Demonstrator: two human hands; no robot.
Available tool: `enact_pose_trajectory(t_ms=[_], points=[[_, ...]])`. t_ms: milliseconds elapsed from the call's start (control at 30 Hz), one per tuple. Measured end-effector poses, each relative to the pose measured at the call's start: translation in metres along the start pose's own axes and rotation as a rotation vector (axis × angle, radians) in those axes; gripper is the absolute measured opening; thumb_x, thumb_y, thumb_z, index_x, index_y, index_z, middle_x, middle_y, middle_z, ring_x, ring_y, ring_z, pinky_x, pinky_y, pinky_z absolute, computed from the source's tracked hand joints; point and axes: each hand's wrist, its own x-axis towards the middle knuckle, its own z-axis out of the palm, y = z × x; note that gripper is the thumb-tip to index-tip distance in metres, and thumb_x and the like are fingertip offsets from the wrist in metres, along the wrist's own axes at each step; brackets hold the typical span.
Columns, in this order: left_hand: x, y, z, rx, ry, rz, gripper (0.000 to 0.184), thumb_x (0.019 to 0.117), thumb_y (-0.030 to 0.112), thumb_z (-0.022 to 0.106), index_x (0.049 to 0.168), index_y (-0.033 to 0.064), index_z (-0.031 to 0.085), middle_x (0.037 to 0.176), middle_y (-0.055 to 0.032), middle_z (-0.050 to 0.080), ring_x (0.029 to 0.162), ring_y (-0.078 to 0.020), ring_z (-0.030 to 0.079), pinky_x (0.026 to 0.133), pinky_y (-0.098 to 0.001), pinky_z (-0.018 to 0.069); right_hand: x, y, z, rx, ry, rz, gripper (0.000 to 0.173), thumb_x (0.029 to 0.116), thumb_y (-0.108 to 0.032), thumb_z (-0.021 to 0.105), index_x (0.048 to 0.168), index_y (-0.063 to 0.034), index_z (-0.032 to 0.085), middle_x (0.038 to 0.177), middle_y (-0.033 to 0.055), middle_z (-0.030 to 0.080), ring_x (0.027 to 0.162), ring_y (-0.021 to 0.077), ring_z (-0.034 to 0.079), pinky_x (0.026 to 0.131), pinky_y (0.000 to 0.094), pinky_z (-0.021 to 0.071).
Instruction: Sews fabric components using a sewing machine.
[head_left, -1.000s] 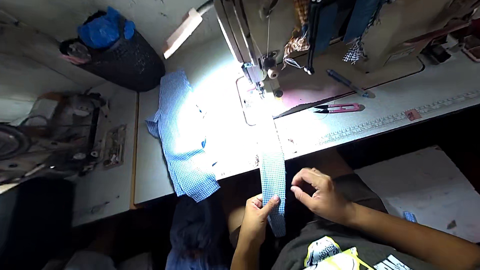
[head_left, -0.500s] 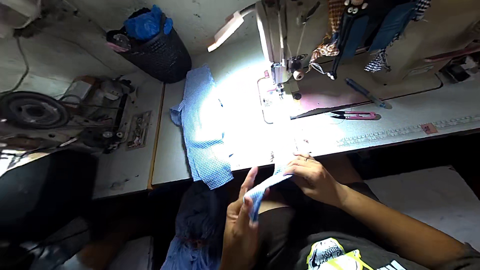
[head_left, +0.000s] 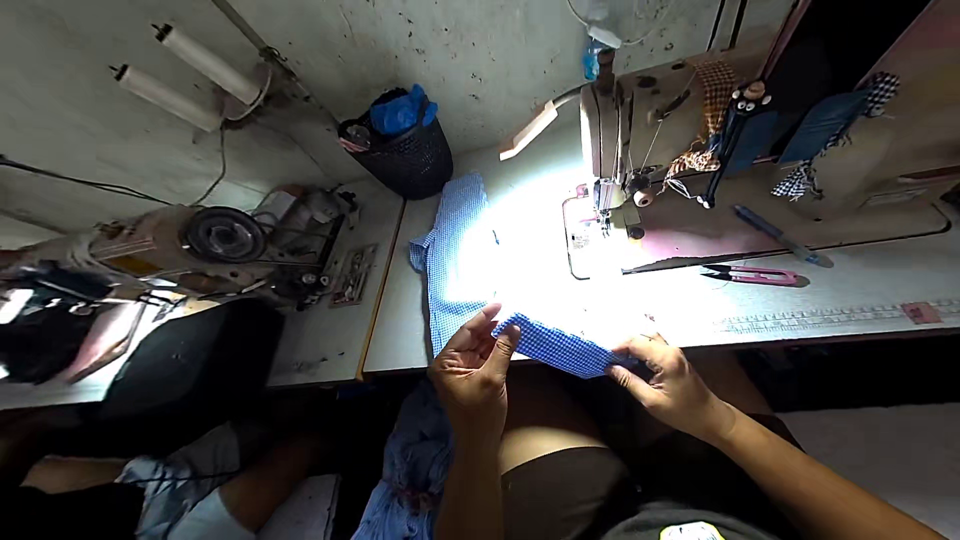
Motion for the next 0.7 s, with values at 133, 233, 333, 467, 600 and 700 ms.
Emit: enact_pose_trajectory(t_ms=[133, 233, 333, 467, 600, 700], points=[[0.001, 0.007, -0.004, 0.056, -0.03, -0.005, 0.02, 0.0832, -0.011, 0.071, 0.1, -0.0015, 0.075, 0.088, -0.0024, 0.077, 0.078, -0.0072, 0.073, 0.076, -0.0225, 0.0618, -0.001, -0.003, 0.002, -0.023, 0.025, -0.02, 0.018, 0.0945, -0.024, 0.068, 0.101, -0.0106, 0.077, 0.097, -0.0013, 0.075, 0.099, 0.0075, 0.065, 0.101, 0.0351, 0.0447], [0.002, 0.011, -0.007, 0.055, -0.049, -0.007, 0.017, 0.0843, -0.01, 0.07, 0.095, 0.0024, 0.075, 0.085, 0.0006, 0.076, 0.078, -0.0059, 0.072, 0.076, -0.0222, 0.0614, -0.002, -0.004, 0.003, -0.038, 0.054, -0.071, 0.016, 0.0961, -0.023, 0.068, 0.095, -0.0109, 0.077, 0.093, -0.0004, 0.075, 0.095, 0.0063, 0.067, 0.105, 0.0347, 0.0438], [0.01, 0.011, -0.005, 0.063, -0.143, 0.015, 0.016, 0.0878, -0.007, 0.067, 0.096, 0.0064, 0.072, 0.088, 0.0039, 0.075, 0.083, -0.0055, 0.071, 0.082, -0.0231, 0.0604, -0.008, -0.011, -0.001, -0.143, 0.041, -0.141, 0.019, 0.0989, -0.025, 0.064, 0.092, -0.0125, 0.076, 0.09, 0.0006, 0.075, 0.094, 0.0105, 0.068, 0.101, 0.0346, 0.0481], [0.031, -0.011, 0.017, 0.251, -0.409, 0.162, 0.008, 0.0883, 0.003, 0.065, 0.096, 0.0048, 0.069, 0.092, 0.0048, 0.072, 0.091, -0.0027, 0.069, 0.087, -0.026, 0.0588, -0.027, -0.017, -0.001, -0.237, 0.022, -0.178, 0.019, 0.0984, -0.022, 0.062, 0.09, -0.0106, 0.075, 0.089, 0.0035, 0.074, 0.095, 0.0166, 0.07, 0.097, 0.0338, 0.0539], [0.051, -0.051, 0.055, 0.332, -0.822, 0.104, 0.012, 0.0954, 0.008, 0.065, 0.106, 0.0025, 0.069, 0.121, -0.0061, 0.071, 0.113, -0.0101, 0.067, 0.099, -0.0326, 0.0549, -0.036, -0.015, 0.011, -0.2, 0.069, -0.179, 0.017, 0.0955, -0.019, 0.063, 0.088, -0.0099, 0.075, 0.087, 0.003, 0.073, 0.094, 0.0145, 0.07, 0.097, 0.0305, 0.0538], [0.059, -0.079, 0.071, 0.47, -1.022, 0.078, 0.021, 0.1012, 0.014, 0.059, 0.113, 0.0004, 0.07, 0.134, -0.0116, 0.065, 0.129, -0.0173, 0.06, 0.111, -0.0384, 0.0472, -0.032, -0.015, 0.023, -0.173, 0.065, -0.196, 0.015, 0.0948, -0.018, 0.064, 0.089, -0.0091, 0.076, 0.087, 0.0037, 0.074, 0.094, 0.015, 0.07, 0.093, 0.0286, 0.0553]])
